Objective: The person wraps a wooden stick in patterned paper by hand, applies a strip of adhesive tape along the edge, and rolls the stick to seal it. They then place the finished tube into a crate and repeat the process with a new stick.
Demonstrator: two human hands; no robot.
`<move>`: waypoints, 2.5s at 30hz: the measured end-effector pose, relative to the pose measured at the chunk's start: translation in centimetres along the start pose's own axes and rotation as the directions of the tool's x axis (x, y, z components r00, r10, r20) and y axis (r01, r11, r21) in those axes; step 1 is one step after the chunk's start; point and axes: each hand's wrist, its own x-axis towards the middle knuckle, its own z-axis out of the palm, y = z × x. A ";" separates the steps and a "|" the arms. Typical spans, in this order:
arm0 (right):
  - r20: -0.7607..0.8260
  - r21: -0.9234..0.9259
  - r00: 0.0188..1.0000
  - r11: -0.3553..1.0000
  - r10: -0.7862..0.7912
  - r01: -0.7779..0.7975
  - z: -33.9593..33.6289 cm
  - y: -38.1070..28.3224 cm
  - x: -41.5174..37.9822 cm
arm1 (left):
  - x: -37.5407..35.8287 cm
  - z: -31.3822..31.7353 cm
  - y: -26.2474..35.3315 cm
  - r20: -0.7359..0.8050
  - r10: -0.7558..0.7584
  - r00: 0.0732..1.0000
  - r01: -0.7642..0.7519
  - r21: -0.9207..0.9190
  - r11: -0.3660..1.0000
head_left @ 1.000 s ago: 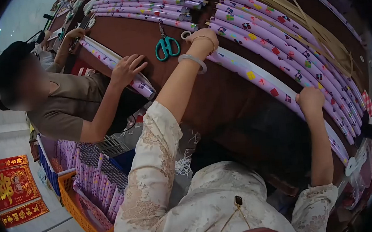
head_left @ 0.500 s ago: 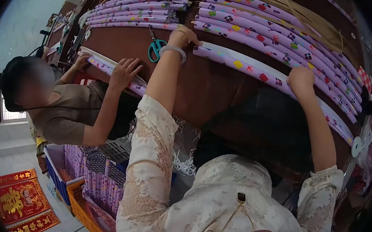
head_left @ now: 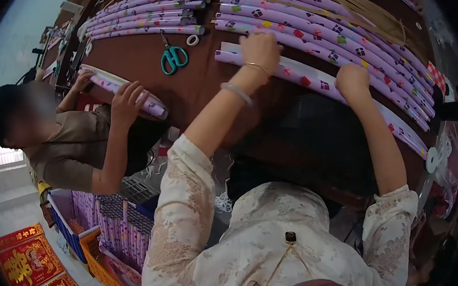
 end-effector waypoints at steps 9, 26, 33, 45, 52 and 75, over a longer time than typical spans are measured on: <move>-0.082 -0.110 0.991 0.990 -0.103 0.094 0.5 0.4 -0.2 | 1.1 1.3 0.9 0.289 -0.034 0.957 0.090 -0.181 0.979; -0.070 -0.071 0.997 0.997 -0.014 0.009 1.0 0.2 0.2 | 2.0 0.4 -8.7 -0.282 0.068 0.957 -0.078 -0.023 0.997; 0.010 -0.076 1.000 0.997 -0.013 0.013 -0.3 -0.2 -0.3 | 0.4 0.3 5.0 -0.001 0.190 0.982 -0.172 -0.426 0.888; -0.094 -0.064 0.985 0.989 -0.142 0.136 -1.1 1.2 -1.2 | 0.6 2.8 7.7 0.285 0.272 0.919 -0.077 -0.546 0.835; 0.161 0.041 0.965 0.979 -0.206 0.202 -4.9 5.7 -2.2 | 0.7 2.5 7.8 0.308 0.270 0.912 -0.085 -0.501 0.861; 0.102 0.898 0.987 0.439 -0.128 -0.036 6.1 29.1 -10.3 | -0.8 1.0 6.1 0.270 0.350 0.897 -0.183 -0.493 0.850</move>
